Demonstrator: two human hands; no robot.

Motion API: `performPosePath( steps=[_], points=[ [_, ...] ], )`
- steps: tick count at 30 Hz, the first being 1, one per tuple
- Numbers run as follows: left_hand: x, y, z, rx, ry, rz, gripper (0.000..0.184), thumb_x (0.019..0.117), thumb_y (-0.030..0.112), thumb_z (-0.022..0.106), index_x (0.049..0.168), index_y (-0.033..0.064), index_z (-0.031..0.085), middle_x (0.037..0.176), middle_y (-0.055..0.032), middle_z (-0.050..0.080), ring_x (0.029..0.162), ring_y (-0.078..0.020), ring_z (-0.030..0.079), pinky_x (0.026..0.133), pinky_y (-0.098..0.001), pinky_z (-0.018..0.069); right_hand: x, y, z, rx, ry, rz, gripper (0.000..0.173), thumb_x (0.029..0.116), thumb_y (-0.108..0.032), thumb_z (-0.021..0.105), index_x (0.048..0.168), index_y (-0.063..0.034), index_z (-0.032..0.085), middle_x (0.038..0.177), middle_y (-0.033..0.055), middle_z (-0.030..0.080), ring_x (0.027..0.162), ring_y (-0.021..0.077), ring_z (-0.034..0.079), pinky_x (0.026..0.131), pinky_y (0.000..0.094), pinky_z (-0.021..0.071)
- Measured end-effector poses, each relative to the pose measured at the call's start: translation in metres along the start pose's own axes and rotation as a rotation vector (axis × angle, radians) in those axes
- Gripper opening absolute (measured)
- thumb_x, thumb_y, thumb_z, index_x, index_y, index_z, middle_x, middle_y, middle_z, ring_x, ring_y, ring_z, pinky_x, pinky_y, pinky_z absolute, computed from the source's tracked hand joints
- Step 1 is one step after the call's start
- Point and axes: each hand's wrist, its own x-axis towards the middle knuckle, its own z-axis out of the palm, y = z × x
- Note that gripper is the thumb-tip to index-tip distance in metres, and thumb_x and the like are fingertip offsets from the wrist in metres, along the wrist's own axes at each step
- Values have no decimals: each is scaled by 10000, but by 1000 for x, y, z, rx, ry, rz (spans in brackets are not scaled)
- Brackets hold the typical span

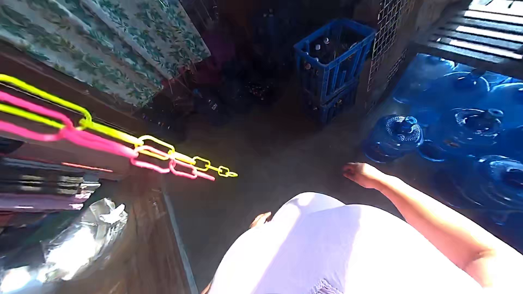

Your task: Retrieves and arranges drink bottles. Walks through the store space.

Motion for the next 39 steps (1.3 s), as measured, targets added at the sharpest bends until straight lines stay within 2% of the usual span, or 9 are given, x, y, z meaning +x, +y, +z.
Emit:
performPosePath(
  steps=[4, 6, 9, 15, 20, 25, 30, 35, 39],
  points=[
    [118, 221, -181, 255, 342, 722, 366, 1025, 80, 546, 1361, -49, 616, 1406, -230, 605, 1271, -315, 625, 1114, -425, 471, 40, 13, -74, 254, 240, 177, 440, 1081, -243, 536, 1457, -15, 531, 1325, 282, 635, 1236, 433, 620, 1072, 624, 445],
    [185, 287, -251, 153, 565, 1039, 341, 965, 13, 612, 1289, -89, 640, 1350, -254, 630, 1191, -330, 669, 1042, -432, 531, 66, 11, -105, 384, 438, 267, 437, 1086, -207, 524, 1488, -37, 499, 1258, 303, 648, 1107, 446, 664, 978, 626, 491],
    [263, 353, -346, -90, 713, 1148, 396, 997, 34, 573, 1380, -64, 565, 1442, -230, 552, 1183, -232, 663, 1007, -343, 557, 132, 3, -164, 472, 679, 281, 460, 1069, -164, 538, 1509, -45, 479, 1197, 321, 660, 1037, 465, 670, 930, 655, 495],
    [390, 352, -522, -792, 992, 1004, 442, 1064, 48, 382, 1502, 9, 342, 1362, -65, 565, 969, -143, 694, 869, -335, 602, 319, -80, -352, 479, 911, 62, 477, 1074, -205, 506, 1504, -4, 463, 1192, 323, 655, 1034, 447, 674, 925, 617, 522],
    [444, 329, -663, -817, 1328, 1087, 436, 1051, 29, 319, 1486, 50, 330, 1271, -15, 631, 923, -167, 705, 834, -369, 618, 432, -202, -539, 328, 937, -196, 424, 1074, -184, 536, 1472, -39, 513, 1148, 259, 685, 976, 350, 713, 900, 547, 569],
    [568, 285, -743, -1269, 1596, 415, 412, 1112, 130, 299, 1519, 101, 354, 1236, -89, 550, 948, -186, 627, 828, -365, 559, 549, -303, -672, 257, 1081, -533, 388, 1072, -187, 524, 1395, 27, 549, 1083, 136, 690, 895, 99, 697, 823, 279, 595],
    [796, 348, -773, -1204, 1214, 79, 460, 1093, 130, 347, 1546, 61, 300, 1241, -124, 525, 938, -149, 594, 815, -311, 532, 718, -356, -763, 196, 961, -431, 387, 1064, -203, 530, 1401, -17, 565, 1097, 140, 690, 901, 137, 691, 821, 322, 589],
    [981, 542, -791, -588, 541, 514, 418, 1083, 159, 442, 1422, -83, 479, 1315, -240, 617, 1044, -222, 695, 915, -394, 586, 947, -347, -826, 145, 573, -47, 409, 1083, -255, 512, 1422, -33, 567, 1337, 236, 626, 1230, 379, 620, 1049, 581, 481],
    [1123, 673, -785, 177, 125, 681, 383, 1063, 202, 509, 1403, 52, 601, 1417, -209, 577, 1296, -332, 581, 1084, -516, 477, 1076, -306, -824, -43, 448, 122, 423, 1060, -248, 538, 1420, -31, 584, 1454, 271, 527, 1370, 457, 487, 1105, 663, 389]
  ],
)
